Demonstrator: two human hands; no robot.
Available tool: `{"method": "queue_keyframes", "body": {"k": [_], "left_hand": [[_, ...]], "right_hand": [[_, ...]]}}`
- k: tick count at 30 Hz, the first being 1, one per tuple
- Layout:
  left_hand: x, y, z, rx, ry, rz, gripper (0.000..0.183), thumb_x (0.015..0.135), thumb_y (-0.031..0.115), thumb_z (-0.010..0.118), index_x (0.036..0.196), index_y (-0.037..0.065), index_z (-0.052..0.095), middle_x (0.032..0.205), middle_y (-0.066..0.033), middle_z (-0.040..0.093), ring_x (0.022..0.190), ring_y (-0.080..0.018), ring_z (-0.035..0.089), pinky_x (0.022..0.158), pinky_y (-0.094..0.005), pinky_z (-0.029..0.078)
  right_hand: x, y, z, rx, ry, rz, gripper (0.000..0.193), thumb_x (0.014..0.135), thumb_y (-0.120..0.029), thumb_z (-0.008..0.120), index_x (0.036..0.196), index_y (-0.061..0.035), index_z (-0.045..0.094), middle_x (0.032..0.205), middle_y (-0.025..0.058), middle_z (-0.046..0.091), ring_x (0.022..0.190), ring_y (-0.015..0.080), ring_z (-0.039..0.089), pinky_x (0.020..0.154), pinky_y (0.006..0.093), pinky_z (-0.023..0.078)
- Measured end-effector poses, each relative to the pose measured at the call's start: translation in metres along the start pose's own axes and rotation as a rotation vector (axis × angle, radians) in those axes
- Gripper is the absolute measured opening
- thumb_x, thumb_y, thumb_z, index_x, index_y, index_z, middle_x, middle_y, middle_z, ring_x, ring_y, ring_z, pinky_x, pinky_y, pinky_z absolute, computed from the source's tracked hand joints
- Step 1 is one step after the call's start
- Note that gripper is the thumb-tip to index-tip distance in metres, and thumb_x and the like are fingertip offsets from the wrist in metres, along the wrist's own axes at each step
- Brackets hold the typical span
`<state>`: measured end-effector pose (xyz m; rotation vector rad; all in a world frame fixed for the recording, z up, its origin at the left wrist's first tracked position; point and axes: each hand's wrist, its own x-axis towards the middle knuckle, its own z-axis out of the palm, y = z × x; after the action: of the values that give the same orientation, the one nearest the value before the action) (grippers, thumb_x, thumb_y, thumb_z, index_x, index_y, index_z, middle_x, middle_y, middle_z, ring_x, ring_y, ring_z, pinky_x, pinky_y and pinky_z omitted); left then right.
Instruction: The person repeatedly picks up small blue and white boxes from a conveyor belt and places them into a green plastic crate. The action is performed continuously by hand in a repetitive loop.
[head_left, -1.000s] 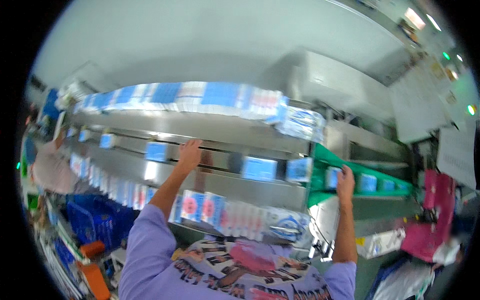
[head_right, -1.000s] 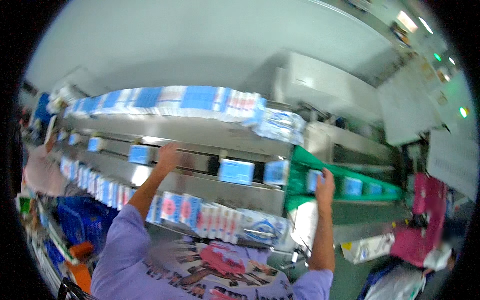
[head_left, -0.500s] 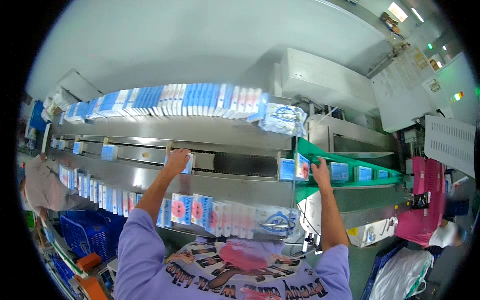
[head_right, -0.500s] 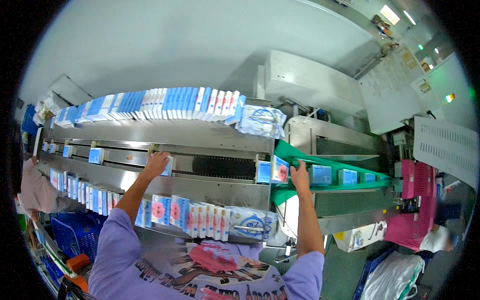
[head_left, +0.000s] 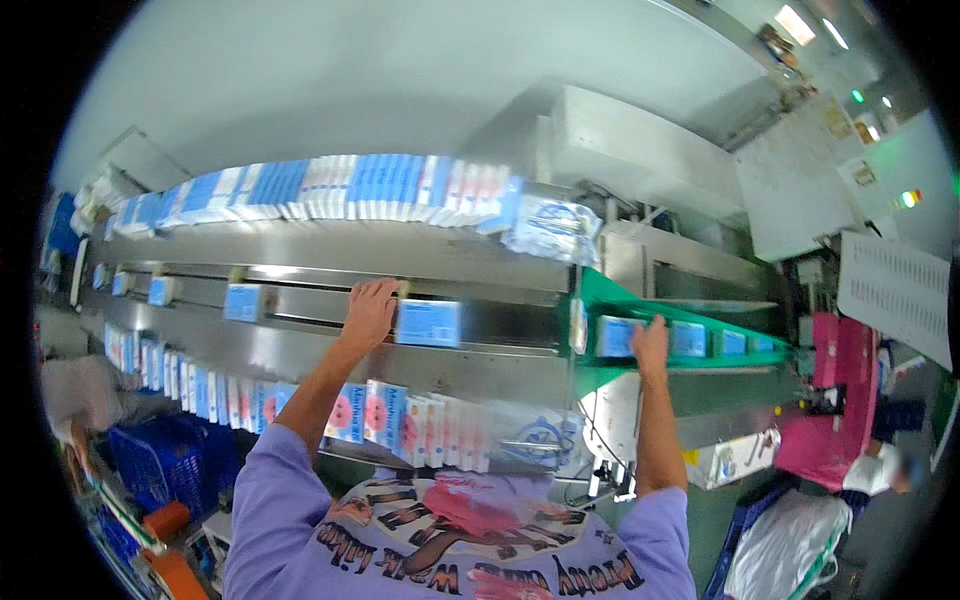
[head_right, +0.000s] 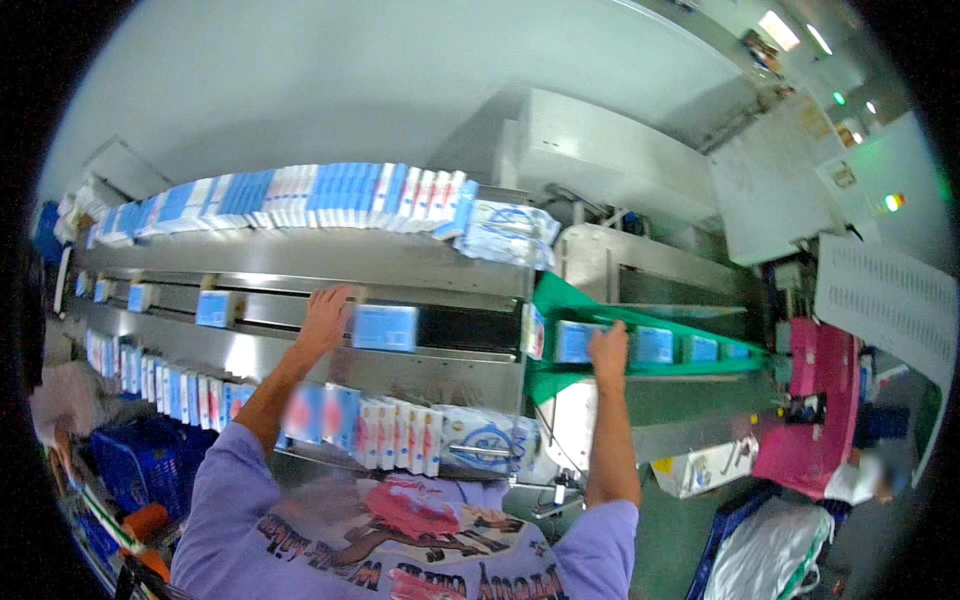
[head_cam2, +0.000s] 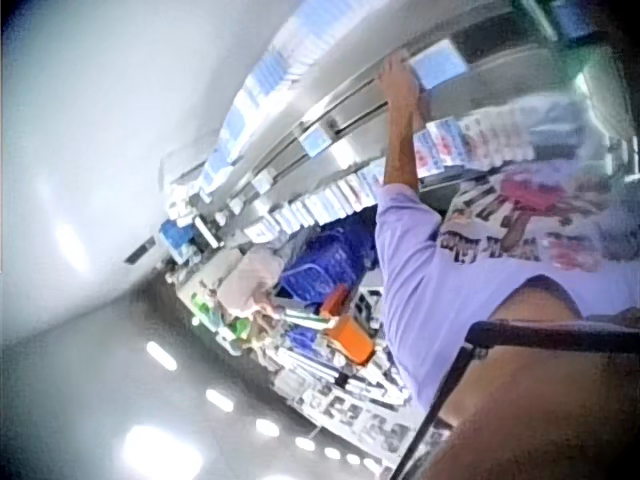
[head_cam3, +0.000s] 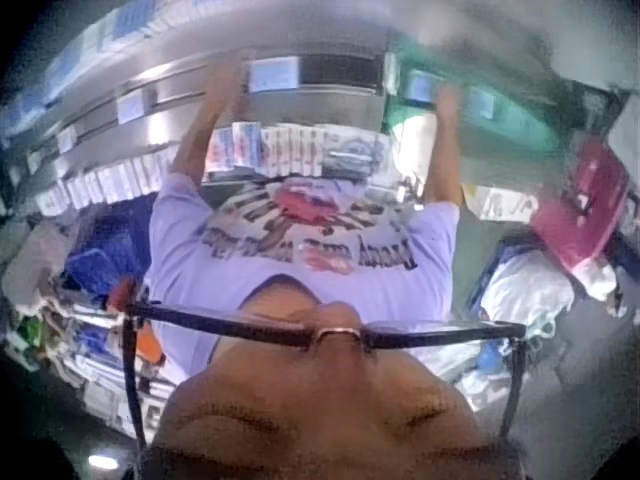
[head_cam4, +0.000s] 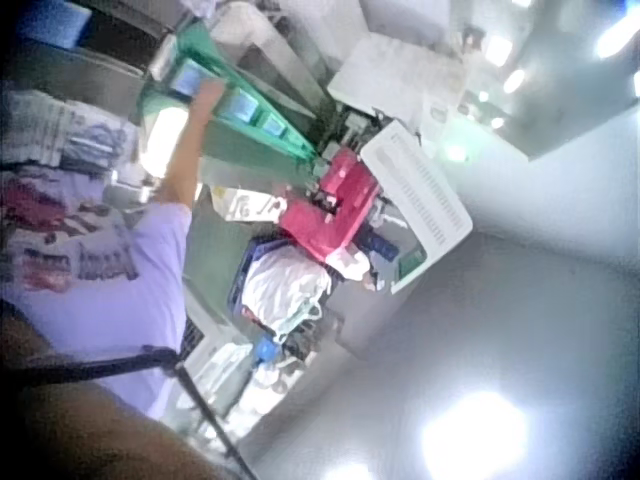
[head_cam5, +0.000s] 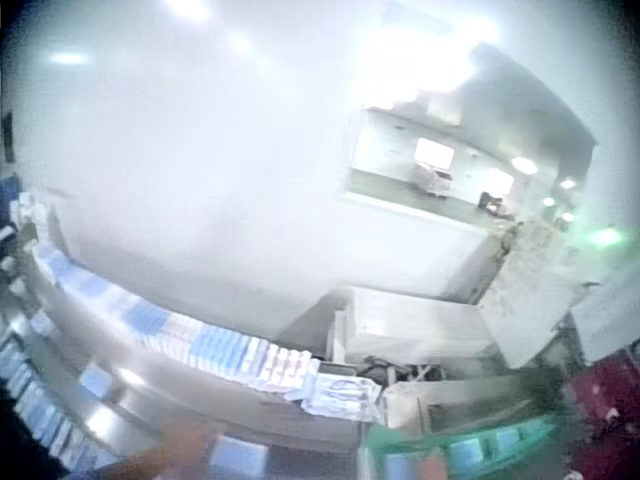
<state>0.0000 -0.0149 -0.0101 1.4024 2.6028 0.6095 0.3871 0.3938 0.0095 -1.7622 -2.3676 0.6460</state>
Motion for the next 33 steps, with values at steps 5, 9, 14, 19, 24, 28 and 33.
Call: {"method": "queue_keyframes", "body": {"k": [5,9,14,19,24,28,33], "left_hand": [[-0.012,-0.097,-0.030,0.234,-0.098,-0.282,0.039,0.084,0.017,0.058,0.122,0.009,0.058,0.125,-0.0117,0.059,0.121,-0.0297,0.051,0.099,-0.0497,0.039],[-0.030,-0.144,-0.052,0.369,-0.033,-0.367,0.034,0.083,0.019,0.056,0.116,0.011,0.061,0.121,-0.0124,0.059,0.118,-0.0303,0.053,0.096,-0.0562,0.041],[-0.032,-0.136,-0.049,0.354,-0.324,-0.329,0.035,0.086,0.026,0.057,0.120,0.018,0.062,0.124,-0.0090,0.060,0.120,-0.0305,0.053,0.093,-0.0701,0.036],[-0.026,-0.101,-0.009,0.307,-0.185,-0.171,0.023,0.085,0.025,0.055,0.093,0.009,0.069,0.099,-0.0127,0.068,0.098,-0.0330,0.063,0.081,-0.0503,0.050],[-0.003,-0.046,-0.010,0.378,-0.324,-0.093,0.022,0.089,0.021,0.055,0.107,0.016,0.065,0.113,-0.0035,0.060,0.117,-0.0225,0.054,0.096,-0.0698,0.032],[-0.012,-0.045,0.003,0.367,-0.242,-0.009,0.023,0.088,0.019,0.056,0.110,0.016,0.064,0.116,-0.0033,0.060,0.117,-0.0230,0.053,0.099,-0.0686,0.030],[0.002,-0.001,-0.004,0.154,-0.126,0.163,0.035,0.087,0.013,0.055,0.122,0.012,0.058,0.127,-0.0101,0.058,0.118,-0.0310,0.054,0.100,-0.0535,0.037]], "right_hand": [[-0.018,0.004,-0.004,0.424,-0.006,-0.271,0.039,0.092,-0.008,0.056,0.129,0.0032,0.052,0.127,0.0214,0.058,0.116,0.0301,0.058,0.100,0.0386,0.044],[-0.048,-0.028,0.001,0.368,-0.090,-0.297,0.036,0.095,-0.010,0.053,0.129,0.0022,0.052,0.122,0.0202,0.061,0.113,0.0291,0.060,0.097,0.0366,0.045],[-0.041,-0.018,0.027,0.394,-0.178,-0.253,0.040,0.094,-0.014,0.055,0.131,0.0023,0.050,0.119,0.0208,0.060,0.110,0.0298,0.060,0.096,0.0373,0.045],[-0.015,-0.008,0.043,0.359,-0.186,-0.303,0.044,0.092,-0.015,0.057,0.130,0.0041,0.049,0.123,0.0222,0.057,0.109,0.0313,0.059,0.094,0.0378,0.045],[-0.002,0.002,0.038,0.189,-0.097,-0.108,0.051,0.090,-0.027,0.059,0.132,-0.0006,0.047,0.110,0.0278,0.063,0.102,0.0402,0.062,0.088,0.0431,0.048],[-0.002,-0.005,0.037,0.097,-0.119,-0.145,0.060,0.089,-0.026,0.063,0.136,0.0025,0.041,0.124,0.0308,0.057,0.115,0.0449,0.056,0.097,0.0454,0.044],[0.004,0.026,0.028,0.095,-0.123,-0.041,0.065,0.087,-0.025,0.067,0.136,0.0065,0.040,0.133,0.0291,0.051,0.124,0.0418,0.050,0.102,0.0418,0.041]]}}
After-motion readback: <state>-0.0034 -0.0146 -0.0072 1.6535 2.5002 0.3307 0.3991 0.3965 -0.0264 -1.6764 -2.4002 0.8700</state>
